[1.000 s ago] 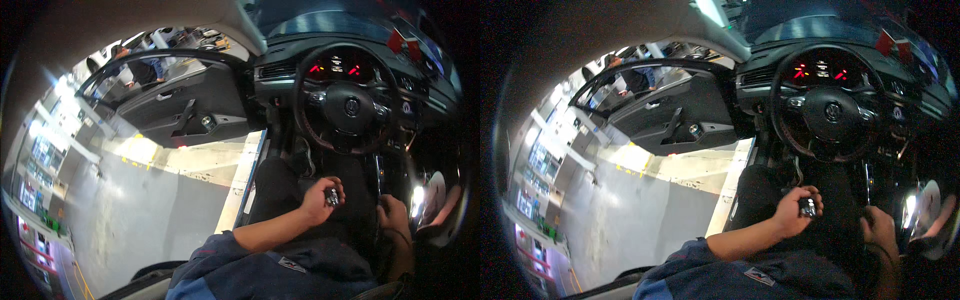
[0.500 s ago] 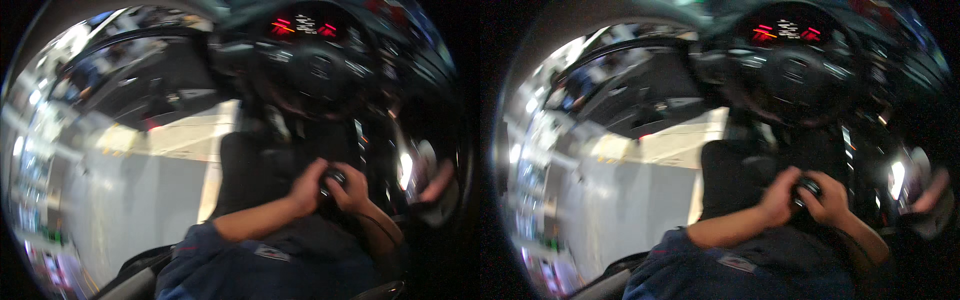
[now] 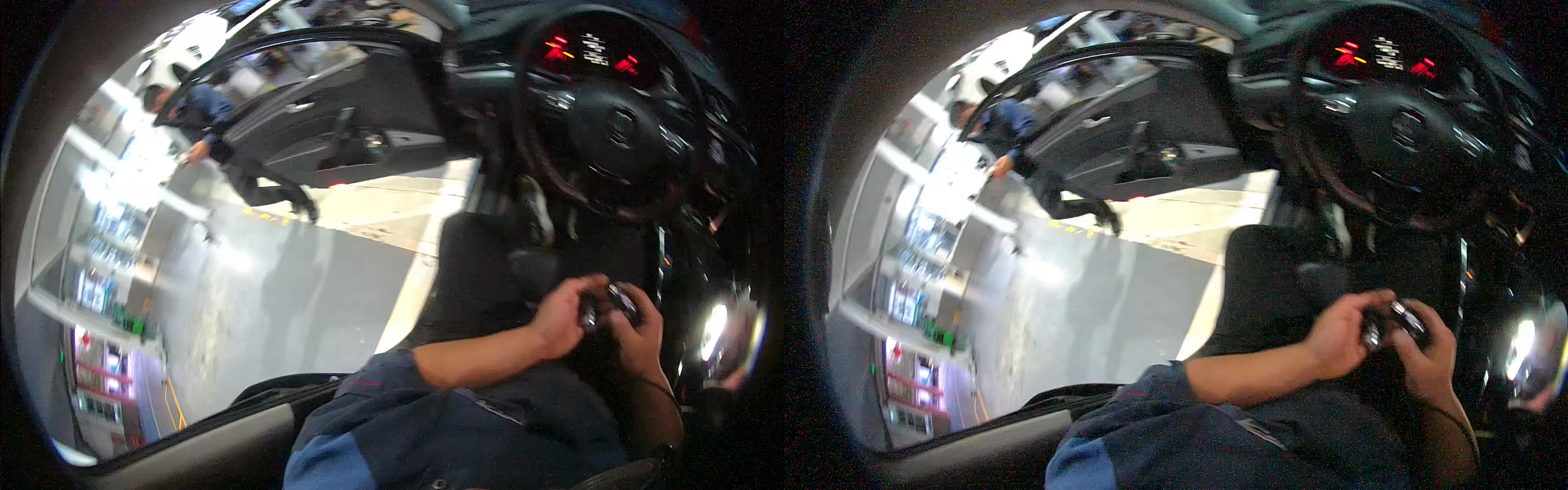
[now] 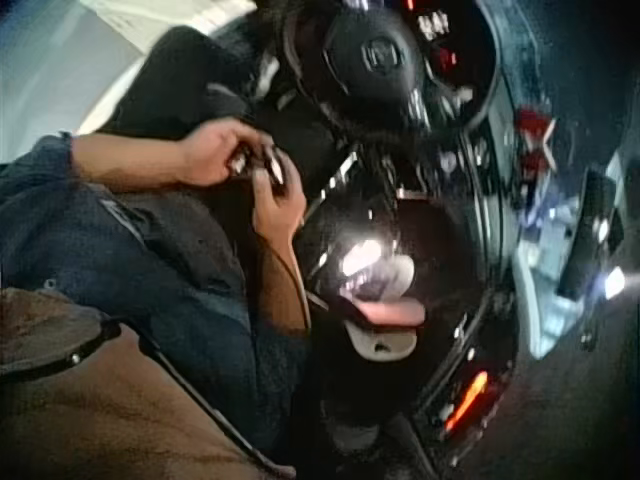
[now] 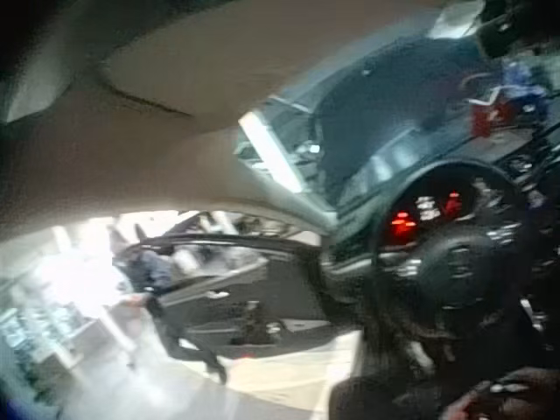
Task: The person sits in the driver's seat of a car and works on the center console area. They receive a small cylindrical object from another person, then use a flashlight and a screwdriver to manipulate components and wires inside the dashboard.
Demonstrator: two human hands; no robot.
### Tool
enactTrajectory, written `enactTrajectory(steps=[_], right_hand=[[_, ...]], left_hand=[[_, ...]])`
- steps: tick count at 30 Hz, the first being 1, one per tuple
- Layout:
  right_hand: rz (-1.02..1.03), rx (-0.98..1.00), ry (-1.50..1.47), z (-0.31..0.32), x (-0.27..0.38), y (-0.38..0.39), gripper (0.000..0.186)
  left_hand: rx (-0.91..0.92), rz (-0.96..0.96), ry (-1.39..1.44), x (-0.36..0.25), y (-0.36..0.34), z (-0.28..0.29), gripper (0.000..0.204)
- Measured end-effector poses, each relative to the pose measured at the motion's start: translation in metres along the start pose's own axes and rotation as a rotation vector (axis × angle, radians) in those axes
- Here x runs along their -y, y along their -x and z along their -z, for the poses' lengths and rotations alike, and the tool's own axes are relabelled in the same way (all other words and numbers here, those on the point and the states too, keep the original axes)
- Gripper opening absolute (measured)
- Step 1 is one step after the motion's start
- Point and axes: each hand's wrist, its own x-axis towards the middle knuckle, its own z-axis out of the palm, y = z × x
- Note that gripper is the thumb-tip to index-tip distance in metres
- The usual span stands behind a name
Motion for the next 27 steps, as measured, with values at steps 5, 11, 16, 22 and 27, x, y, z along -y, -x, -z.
enactTrajectory(steps=[5, 11, 16, 22, 27], right_hand=[[-0.069, -0.006, -0.035, 0.000, -0.014, -0.008, 0.052], [-0.085, -0.008, 0.025, 0.007, -0.020, -0.008, 0.053], [-0.035, 0.021, -0.012, 0.009, -0.021, -0.010, 0.052], [0.061, -0.006, -0.008, 0.003, -0.016, -0.013, 0.049], [0.116, 0.022, 0.213, 0.006, 0.008, -0.013, 0.045]], left_hand=[[0.019, 0.003, -0.008, -0.005, -0.004, 0.010, 0.038], [0.017, 0.020, -0.012, -0.003, -0.007, 0.011, 0.038], [0.021, 0.034, -0.010, -0.003, -0.008, 0.010, 0.037], [0.035, 0.055, 0.018, -0.001, -0.010, 0.008, 0.035], [0.151, 0.020, 0.243, -0.019, -0.007, 0.003, 0.030]])
